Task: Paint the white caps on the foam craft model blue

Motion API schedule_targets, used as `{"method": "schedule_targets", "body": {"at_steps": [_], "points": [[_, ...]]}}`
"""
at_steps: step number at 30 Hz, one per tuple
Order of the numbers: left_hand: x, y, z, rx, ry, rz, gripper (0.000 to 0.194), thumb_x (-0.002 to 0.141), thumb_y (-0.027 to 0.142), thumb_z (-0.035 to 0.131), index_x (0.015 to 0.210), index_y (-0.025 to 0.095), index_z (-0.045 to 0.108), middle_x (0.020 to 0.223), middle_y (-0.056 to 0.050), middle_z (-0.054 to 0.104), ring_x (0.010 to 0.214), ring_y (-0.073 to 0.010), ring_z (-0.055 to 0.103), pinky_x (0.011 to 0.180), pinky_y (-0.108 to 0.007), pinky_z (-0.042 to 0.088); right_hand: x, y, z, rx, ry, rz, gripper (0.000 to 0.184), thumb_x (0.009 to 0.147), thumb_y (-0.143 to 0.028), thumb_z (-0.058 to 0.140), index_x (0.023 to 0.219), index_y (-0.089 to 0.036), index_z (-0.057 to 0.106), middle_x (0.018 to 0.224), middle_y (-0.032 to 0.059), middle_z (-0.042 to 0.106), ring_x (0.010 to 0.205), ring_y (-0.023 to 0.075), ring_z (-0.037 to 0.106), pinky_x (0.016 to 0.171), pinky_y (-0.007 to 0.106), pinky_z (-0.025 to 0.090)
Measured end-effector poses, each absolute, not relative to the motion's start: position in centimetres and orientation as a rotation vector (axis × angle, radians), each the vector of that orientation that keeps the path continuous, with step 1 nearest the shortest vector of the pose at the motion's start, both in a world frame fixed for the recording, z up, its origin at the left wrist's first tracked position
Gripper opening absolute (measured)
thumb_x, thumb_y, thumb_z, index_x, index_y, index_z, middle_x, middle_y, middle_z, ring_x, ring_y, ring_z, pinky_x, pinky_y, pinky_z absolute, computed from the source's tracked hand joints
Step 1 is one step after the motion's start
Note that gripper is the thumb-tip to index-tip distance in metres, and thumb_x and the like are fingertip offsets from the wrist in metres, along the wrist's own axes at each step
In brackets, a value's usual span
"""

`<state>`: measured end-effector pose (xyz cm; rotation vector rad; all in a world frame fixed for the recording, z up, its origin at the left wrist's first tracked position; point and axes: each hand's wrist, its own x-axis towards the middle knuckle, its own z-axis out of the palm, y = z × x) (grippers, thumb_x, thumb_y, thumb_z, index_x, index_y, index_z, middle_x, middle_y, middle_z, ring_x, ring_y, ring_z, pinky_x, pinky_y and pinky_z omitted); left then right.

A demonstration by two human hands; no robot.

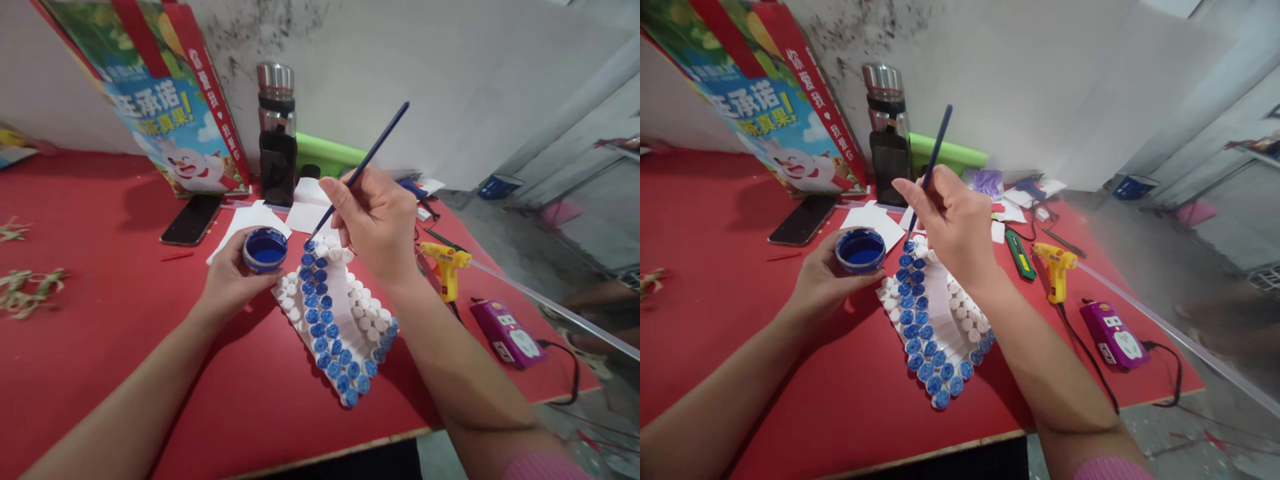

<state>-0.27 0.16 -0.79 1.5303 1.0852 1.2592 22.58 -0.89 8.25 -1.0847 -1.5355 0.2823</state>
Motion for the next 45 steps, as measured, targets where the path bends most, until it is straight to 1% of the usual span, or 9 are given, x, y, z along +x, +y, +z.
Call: {"method": "schedule_targets", "body": {"at_steps": [5, 8, 14, 20, 25, 29, 33, 38, 45], "points": [[-0.28, 0.21, -0.88, 1.516, 1.085, 1.269, 0.072, 0.067, 0.036, 0.107, 0.13, 0.027, 0.075, 0.137, -0.012, 0.08, 0.129, -0.0419, 0.076, 0.114, -0.058, 0.065, 22.65, -0.85, 8.21, -1.079, -1.521, 0.288, 0.04, 0.107, -0.061, 0.072, 0.086, -0.028, 0.061, 0.061, -0.0052, 0.06, 0.056, 0.0137, 0.058, 0.052, 0.028, 0.049], [-0.27, 0.22, -0.77, 1.544, 1.086, 1.258, 0.07, 0.065, 0.037, 0.108, 0.126, 0.025, 0.076, 0.134, -0.012, 0.081, 0.127, -0.0416, 0.077, 0.112, -0.057, 0.066, 22.69, -0.85, 8.24, -1.083, -1.518, 0.307, 0.043, 0.107, -0.065, 0.071, 0.087, -0.028, 0.063, 0.061, -0.0052, 0.061, 0.055, 0.0136, 0.058, 0.051, 0.028, 0.05], [-0.33, 0.24, -1.02, 1.531, 1.083, 1.274, 0.071, 0.067, 0.036, 0.108, 0.13, 0.029, 0.076, 0.135, -0.01, 0.08, 0.129, -0.0408, 0.077, 0.113, -0.056, 0.065, 23.06, -0.72, 8.32, -1.073, -1.535, 0.291, 0.04, 0.108, -0.063, 0.07, 0.089, -0.029, 0.063, 0.064, -0.0044, 0.061, 0.06, 0.0147, 0.063, 0.053, 0.028, 0.052], [-0.45, 0.38, -1.17, 1.539, 1.086, 1.262, 0.072, 0.065, 0.037, 0.108, 0.129, 0.027, 0.076, 0.133, -0.01, 0.081, 0.128, -0.0408, 0.077, 0.113, -0.055, 0.065, 23.35, -0.66, 8.36, -1.075, -1.559, 0.303, 0.041, 0.107, -0.068, 0.068, 0.095, -0.029, 0.065, 0.065, -0.0044, 0.059, 0.06, 0.0148, 0.062, 0.051, 0.028, 0.051], [-0.44, 0.39, -1.14, 1.542, 1.091, 1.262, 0.072, 0.065, 0.037, 0.109, 0.129, 0.028, 0.076, 0.135, -0.01, 0.08, 0.131, -0.0414, 0.076, 0.113, -0.055, 0.065, 23.11, -0.72, 8.4, -1.078, -1.543, 0.307, 0.045, 0.105, -0.069, 0.07, 0.087, -0.028, 0.063, 0.065, -0.004, 0.058, 0.059, 0.0148, 0.06, 0.051, 0.029, 0.049], [-0.43, 0.41, -1.36, 1.543, 1.083, 1.271, 0.072, 0.066, 0.038, 0.108, 0.13, 0.027, 0.076, 0.133, -0.011, 0.081, 0.128, -0.042, 0.076, 0.108, -0.056, 0.068, 23.09, -0.7, 8.39, -1.078, -1.526, 0.307, 0.046, 0.104, -0.071, 0.07, 0.088, -0.029, 0.064, 0.064, -0.0044, 0.061, 0.056, 0.0141, 0.058, 0.051, 0.029, 0.05], [-0.4, 0.34, -1.32, 1.554, 1.084, 1.272, 0.07, 0.066, 0.038, 0.108, 0.128, 0.027, 0.076, 0.131, -0.011, 0.081, 0.126, -0.0416, 0.077, 0.104, -0.054, 0.07, 23.19, -0.68, 8.36, -1.081, -1.56, 0.283, 0.043, 0.106, -0.067, 0.07, 0.088, -0.029, 0.064, 0.063, -0.0048, 0.06, 0.056, 0.0142, 0.058, 0.051, 0.029, 0.049], [-0.34, 0.2, -0.98, 1.534, 1.096, 1.259, 0.07, 0.066, 0.037, 0.108, 0.128, 0.027, 0.076, 0.134, -0.01, 0.08, 0.128, -0.0407, 0.076, 0.112, -0.056, 0.066, 23.15, -0.71, 8.35, -1.074, -1.555, 0.263, 0.04, 0.109, -0.062, 0.069, 0.088, -0.029, 0.063, 0.065, -0.0045, 0.06, 0.057, 0.0142, 0.059, 0.051, 0.029, 0.049], [-0.39, 0.24, -1.13, 1.523, 1.095, 1.255, 0.071, 0.066, 0.036, 0.108, 0.129, 0.028, 0.076, 0.135, -0.011, 0.08, 0.13, -0.0417, 0.075, 0.116, -0.059, 0.063, 23.09, -0.72, 8.34, -1.082, -1.537, 0.272, 0.043, 0.107, -0.067, 0.069, 0.09, -0.028, 0.065, 0.065, -0.0036, 0.059, 0.062, 0.0155, 0.062, 0.052, 0.029, 0.052]]}}
